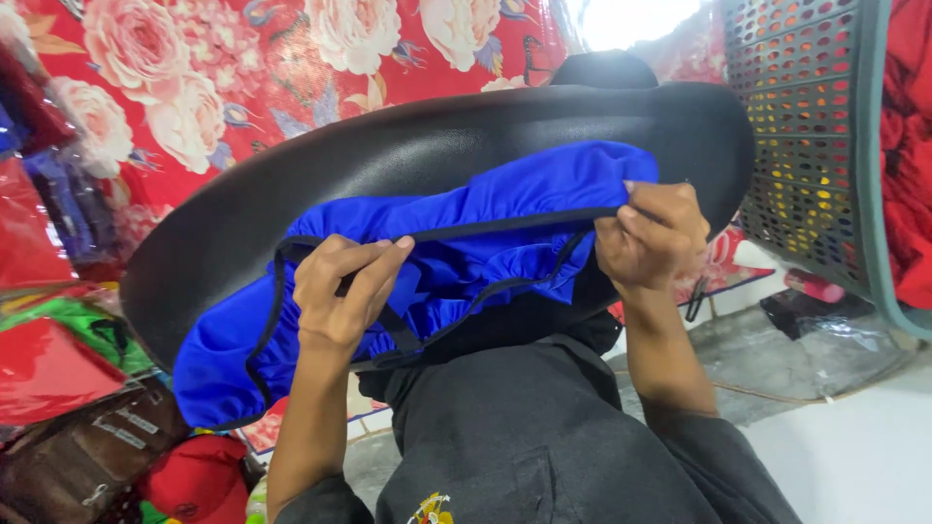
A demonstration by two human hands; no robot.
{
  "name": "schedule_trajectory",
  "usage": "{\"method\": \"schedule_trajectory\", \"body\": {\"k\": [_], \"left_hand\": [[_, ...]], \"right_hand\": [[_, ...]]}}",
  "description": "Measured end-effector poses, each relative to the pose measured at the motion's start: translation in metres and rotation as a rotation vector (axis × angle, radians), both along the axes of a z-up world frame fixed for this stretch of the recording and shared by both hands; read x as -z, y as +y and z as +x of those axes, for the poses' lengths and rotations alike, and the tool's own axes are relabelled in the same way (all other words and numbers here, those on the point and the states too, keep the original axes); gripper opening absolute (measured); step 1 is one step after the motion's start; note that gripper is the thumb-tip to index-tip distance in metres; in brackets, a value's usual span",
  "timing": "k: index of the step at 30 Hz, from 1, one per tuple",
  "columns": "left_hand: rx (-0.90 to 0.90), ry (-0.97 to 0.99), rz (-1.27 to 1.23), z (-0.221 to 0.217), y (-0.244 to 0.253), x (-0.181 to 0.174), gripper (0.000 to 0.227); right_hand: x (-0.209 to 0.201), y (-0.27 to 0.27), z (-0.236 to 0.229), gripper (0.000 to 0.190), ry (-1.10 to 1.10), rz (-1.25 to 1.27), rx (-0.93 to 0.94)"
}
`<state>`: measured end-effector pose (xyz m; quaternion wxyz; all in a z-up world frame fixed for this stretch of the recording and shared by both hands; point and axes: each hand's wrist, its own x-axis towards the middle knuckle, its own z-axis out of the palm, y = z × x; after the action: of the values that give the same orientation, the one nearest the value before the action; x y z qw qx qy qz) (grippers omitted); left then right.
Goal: Fitting a blue elasticated fabric cover onto a black motorcycle seat and adjusting the edges for a proper fit.
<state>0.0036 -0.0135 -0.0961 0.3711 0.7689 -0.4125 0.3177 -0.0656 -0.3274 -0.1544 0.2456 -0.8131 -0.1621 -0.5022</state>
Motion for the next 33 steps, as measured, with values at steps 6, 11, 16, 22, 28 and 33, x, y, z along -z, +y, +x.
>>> {"method": "schedule_trajectory", "body": {"k": [6,11,16,22,28,33], "left_hand": [[-0.054,-0.02,0.062,-0.005,0.011,0.022,0.018],[-0.121,-0.003,0.059,-0.009,0.015,0.034,0.018],[-0.133,0.063,0.076,-0.004,0.003,0.016,0.024],[0.007,0.592,0.158,0.0,-0.005,-0.029,0.012],[0.078,1.157,0.1,0.009,-0.002,-0.036,0.012],[0.048,1.408,-0.026,0.016,0.002,-0.011,0.018]], "right_hand": [[0.03,-0.008,0.012,0.021,-0.183,-0.001,0.076],[0.041,-0.019,0.0,0.019,-0.149,0.054,0.148],[0.005,0.005,0.002,0.015,0.069,0.152,0.031],[-0.074,0.026,0.011,0.012,0.772,0.222,-0.244],[-0.055,-0.005,0.01,0.025,1.139,0.622,-0.609],[-0.007,-0.015,0.003,0.035,1.192,1.112,-0.56]]}}
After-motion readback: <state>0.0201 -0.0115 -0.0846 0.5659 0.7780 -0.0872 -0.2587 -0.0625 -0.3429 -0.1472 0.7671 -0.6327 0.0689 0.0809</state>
